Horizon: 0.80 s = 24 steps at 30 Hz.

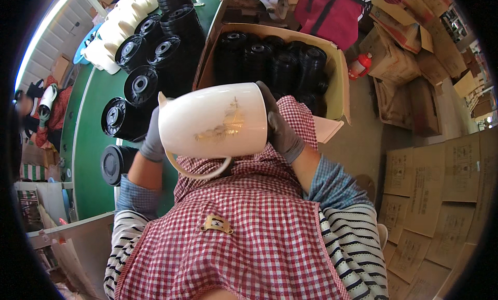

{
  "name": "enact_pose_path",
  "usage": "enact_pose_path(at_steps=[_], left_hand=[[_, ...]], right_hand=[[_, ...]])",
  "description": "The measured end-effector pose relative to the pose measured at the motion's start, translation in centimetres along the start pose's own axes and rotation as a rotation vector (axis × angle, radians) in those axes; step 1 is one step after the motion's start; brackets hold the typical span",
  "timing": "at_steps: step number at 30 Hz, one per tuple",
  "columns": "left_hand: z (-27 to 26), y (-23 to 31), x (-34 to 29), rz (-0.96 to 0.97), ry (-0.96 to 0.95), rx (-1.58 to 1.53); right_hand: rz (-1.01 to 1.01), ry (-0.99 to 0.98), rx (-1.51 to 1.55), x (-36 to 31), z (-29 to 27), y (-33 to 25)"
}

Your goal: The person assembles a white electric kettle by inserting a heating element, securing it with a screwdriver, and attaching a black base. The person repeats this process for multiple kettles on a green workbench.

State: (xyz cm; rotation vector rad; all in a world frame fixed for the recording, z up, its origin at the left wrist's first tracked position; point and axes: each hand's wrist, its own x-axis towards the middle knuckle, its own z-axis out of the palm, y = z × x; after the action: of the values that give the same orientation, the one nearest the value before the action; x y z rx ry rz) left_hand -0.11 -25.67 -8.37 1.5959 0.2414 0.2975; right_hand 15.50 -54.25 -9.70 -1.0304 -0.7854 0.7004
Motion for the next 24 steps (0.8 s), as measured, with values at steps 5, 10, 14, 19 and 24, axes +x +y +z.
enact_pose_path(at_steps=[5,10,14,19,24], left_hand=[[4.6,6.8,3.9,0.154,-0.056,0.858],[11.5,2.5,2.2,0.133,-0.321,1.018],[7.5,2.1,-0.8,-0.082,-0.272,0.097],[8.9,2.1,-4.0,0.316,-0.25,0.657],[8.7,2.0,-4.1,0.322,-0.198,0.718]], right_hand=[[-0.086,0.241,-0.51,2.2,-0.5,-2.7],[0.111,0.088,-0.362,0.3,1.9,2.3],[0.057,0.118,-0.241,0.6,1.7,1.0],[-0.083,-0.004,-0.566,1.3,0.5,-0.7],[-0.212,-0.463,-1.1,3.2,1.1,-4.7]])
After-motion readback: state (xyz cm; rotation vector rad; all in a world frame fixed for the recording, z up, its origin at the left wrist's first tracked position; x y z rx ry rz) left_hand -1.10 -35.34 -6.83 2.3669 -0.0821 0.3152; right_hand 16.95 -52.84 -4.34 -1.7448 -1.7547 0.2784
